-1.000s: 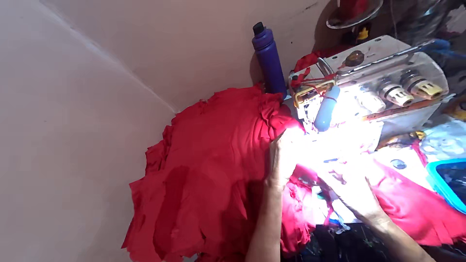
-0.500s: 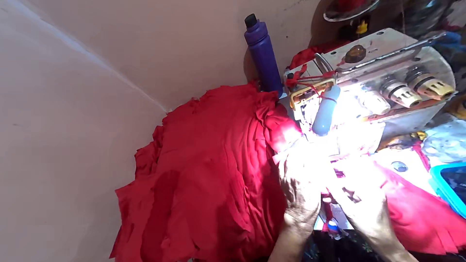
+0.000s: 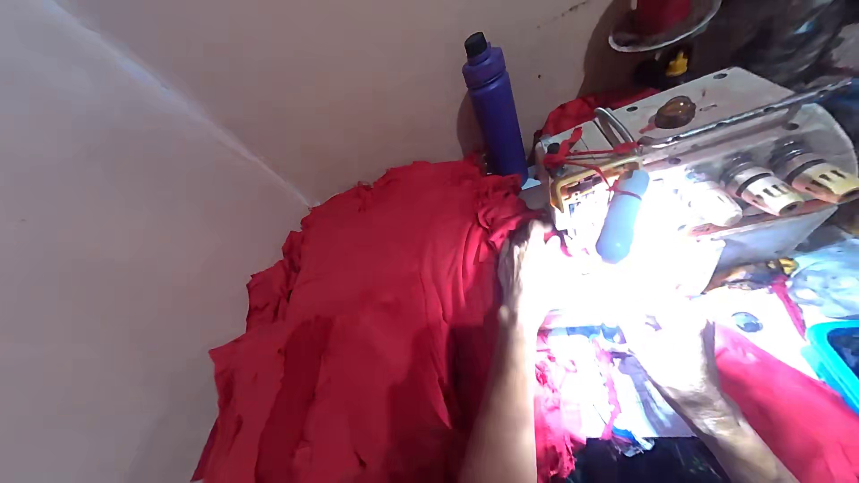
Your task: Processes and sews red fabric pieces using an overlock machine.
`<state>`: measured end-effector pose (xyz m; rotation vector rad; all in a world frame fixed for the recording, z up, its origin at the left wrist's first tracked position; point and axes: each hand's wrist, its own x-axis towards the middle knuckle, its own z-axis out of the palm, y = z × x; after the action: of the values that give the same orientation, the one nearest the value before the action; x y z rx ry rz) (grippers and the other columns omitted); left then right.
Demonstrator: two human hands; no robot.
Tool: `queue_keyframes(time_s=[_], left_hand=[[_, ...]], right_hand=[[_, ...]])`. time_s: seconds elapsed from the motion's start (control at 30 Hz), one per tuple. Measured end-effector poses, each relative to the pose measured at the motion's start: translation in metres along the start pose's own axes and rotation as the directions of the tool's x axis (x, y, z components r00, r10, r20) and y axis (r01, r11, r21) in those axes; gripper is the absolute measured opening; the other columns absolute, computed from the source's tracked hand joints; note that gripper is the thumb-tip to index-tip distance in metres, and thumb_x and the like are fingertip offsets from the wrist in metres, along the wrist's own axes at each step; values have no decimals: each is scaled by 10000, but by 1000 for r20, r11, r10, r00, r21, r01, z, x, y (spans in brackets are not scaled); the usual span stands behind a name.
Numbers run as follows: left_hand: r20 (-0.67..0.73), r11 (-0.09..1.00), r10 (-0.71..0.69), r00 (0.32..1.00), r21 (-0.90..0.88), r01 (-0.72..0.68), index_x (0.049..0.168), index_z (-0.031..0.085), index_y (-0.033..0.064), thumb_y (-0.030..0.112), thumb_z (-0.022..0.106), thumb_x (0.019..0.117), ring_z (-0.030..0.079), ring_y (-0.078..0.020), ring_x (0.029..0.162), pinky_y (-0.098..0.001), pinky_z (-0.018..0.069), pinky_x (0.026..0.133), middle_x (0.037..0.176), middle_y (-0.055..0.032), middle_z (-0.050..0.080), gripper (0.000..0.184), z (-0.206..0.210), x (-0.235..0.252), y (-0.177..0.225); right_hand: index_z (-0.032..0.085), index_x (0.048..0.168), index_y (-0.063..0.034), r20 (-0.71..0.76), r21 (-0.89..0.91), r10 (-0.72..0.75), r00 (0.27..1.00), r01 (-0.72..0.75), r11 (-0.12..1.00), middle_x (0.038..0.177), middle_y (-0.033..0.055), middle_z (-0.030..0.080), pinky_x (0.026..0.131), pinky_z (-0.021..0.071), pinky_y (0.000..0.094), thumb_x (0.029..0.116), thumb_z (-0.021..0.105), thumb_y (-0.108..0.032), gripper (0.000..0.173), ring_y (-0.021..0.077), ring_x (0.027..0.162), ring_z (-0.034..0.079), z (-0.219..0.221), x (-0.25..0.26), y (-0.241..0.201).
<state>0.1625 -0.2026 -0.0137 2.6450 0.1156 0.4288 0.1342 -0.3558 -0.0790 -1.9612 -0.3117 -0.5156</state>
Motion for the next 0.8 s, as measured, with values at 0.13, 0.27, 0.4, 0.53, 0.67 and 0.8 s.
queue_keyframes(time_s=[0.13, 0.27, 0.4, 0.53, 0.67, 0.8], left_hand=[[53, 986, 30, 998, -167, -21, 1351, 562, -29, 154, 506, 1064, 632, -389, 1182, -542, 477, 1022, 1228, -258, 660, 345, 4, 52, -30], [-65, 863, -14, 998, -506, -21, 1312, 604, -67, 77, 476, 1061, 614, -315, 1210, -447, 475, 1045, 1307, -243, 633, 317, -18, 24, -40], [-329, 862, -52, 943, -491, -124, 1236, 672, 6, 89, 531, 1040, 680, -193, 1040, -351, 564, 881, 1220, -130, 693, 255, -65, -87, -24], [-509, 819, -137, 850, -541, -191, 1088, 720, -17, 74, 569, 999, 728, -127, 935, -321, 610, 855, 1044, -65, 752, 198, -107, -185, -66], [-642, 871, -300, 705, -486, -72, 1062, 685, 17, 46, 559, 998, 701, -54, 922, -270, 590, 860, 987, 42, 734, 145, -135, -253, -120], [-615, 836, -447, 650, -546, 58, 1047, 660, -64, 27, 535, 978, 686, -42, 914, -229, 575, 847, 978, -7, 721, 170, -124, -286, -147]], right_hand=[[770, 1024, -2, 26, 31, -90, 996, 90, 996, 774, 108, 709, 633, 555, 307, 957, 583, -188, 272, 141, 652, 658, -7, -12, -6], [765, 1059, -3, 193, 165, -235, 953, 205, 965, 837, 97, 736, 644, 549, 223, 993, 553, -195, 293, 66, 675, 660, -12, -36, -22], [756, 1052, 4, 345, 283, -435, 831, 350, 893, 844, 124, 731, 639, 548, 248, 1016, 498, -172, 314, 125, 677, 664, 7, -66, -47], [758, 985, -64, 367, 353, -657, 658, 555, 753, 844, 101, 706, 676, 549, 339, 1013, 510, -182, 276, 228, 766, 673, 38, -99, -81], [727, 967, -100, 296, 325, -834, 465, 773, 546, 892, 101, 690, 651, 506, 378, 994, 535, -107, 194, 277, 787, 648, 79, -127, -107], [694, 1077, -81, 261, 89, -919, 296, 941, 328, 1038, 103, 708, 751, 497, 382, 998, 492, -15, 228, 274, 902, 661, 121, -135, -108]])
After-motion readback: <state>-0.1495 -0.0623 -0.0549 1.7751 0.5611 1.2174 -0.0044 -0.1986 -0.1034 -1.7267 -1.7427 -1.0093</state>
